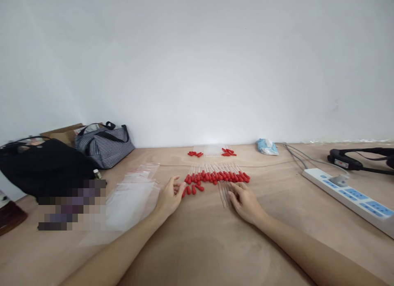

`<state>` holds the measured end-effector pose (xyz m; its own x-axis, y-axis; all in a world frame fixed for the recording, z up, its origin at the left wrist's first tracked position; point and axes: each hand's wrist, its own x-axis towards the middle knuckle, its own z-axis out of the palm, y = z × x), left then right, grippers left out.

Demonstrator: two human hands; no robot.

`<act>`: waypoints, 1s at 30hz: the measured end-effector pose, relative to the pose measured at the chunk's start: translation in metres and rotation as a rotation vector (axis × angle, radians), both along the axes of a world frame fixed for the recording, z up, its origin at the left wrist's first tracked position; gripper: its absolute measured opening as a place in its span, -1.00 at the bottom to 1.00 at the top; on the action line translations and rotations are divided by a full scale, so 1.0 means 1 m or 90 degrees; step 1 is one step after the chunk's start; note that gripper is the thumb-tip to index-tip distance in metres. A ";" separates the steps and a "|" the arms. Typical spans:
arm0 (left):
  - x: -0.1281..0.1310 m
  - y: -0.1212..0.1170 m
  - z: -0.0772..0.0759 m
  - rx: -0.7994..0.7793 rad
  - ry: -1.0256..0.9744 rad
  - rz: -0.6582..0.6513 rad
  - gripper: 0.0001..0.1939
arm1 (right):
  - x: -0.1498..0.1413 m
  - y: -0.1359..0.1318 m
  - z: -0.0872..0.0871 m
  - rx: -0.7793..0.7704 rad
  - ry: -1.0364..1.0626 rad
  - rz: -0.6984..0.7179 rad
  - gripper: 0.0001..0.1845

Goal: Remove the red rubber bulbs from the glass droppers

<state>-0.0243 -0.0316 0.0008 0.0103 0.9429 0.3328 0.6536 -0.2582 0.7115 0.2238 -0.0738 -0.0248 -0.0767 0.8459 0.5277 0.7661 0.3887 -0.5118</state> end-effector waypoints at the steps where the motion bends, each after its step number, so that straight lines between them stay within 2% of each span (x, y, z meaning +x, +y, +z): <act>1: 0.000 0.000 0.000 -0.009 -0.031 -0.006 -0.66 | 0.000 -0.001 0.001 0.000 0.010 0.003 -0.71; 5: -0.004 0.002 -0.001 -0.036 -0.074 -0.004 -0.70 | 0.002 -0.001 0.001 0.004 0.058 0.017 -0.70; 9: -0.008 0.011 0.002 -0.072 0.000 -0.008 -0.77 | 0.004 0.000 0.003 -0.001 0.089 0.030 -0.72; 13: -0.004 0.028 0.014 -0.099 0.075 0.005 -0.81 | 0.004 -0.001 0.005 0.017 0.099 0.044 -0.75; 17: 0.007 0.049 0.024 -0.130 0.143 0.038 -0.80 | 0.005 -0.002 0.005 0.039 0.092 0.057 -0.76; 21: 0.016 0.060 0.024 -0.173 0.188 0.041 -0.74 | 0.006 -0.002 0.006 0.049 0.087 0.062 -0.78; 26: 0.011 0.058 0.029 -0.162 0.216 0.063 -0.66 | 0.006 -0.002 0.006 0.040 0.083 0.062 -0.78; 30: -0.003 0.038 0.039 -0.063 0.213 0.086 -0.83 | 0.006 -0.003 0.005 0.040 0.091 0.065 -0.79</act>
<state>-0.0271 0.0067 0.0397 -0.0235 0.9707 0.2392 0.8778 -0.0945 0.4697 0.2295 -0.0766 -0.0195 -0.0809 0.8025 0.5912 0.6420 0.4956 -0.5850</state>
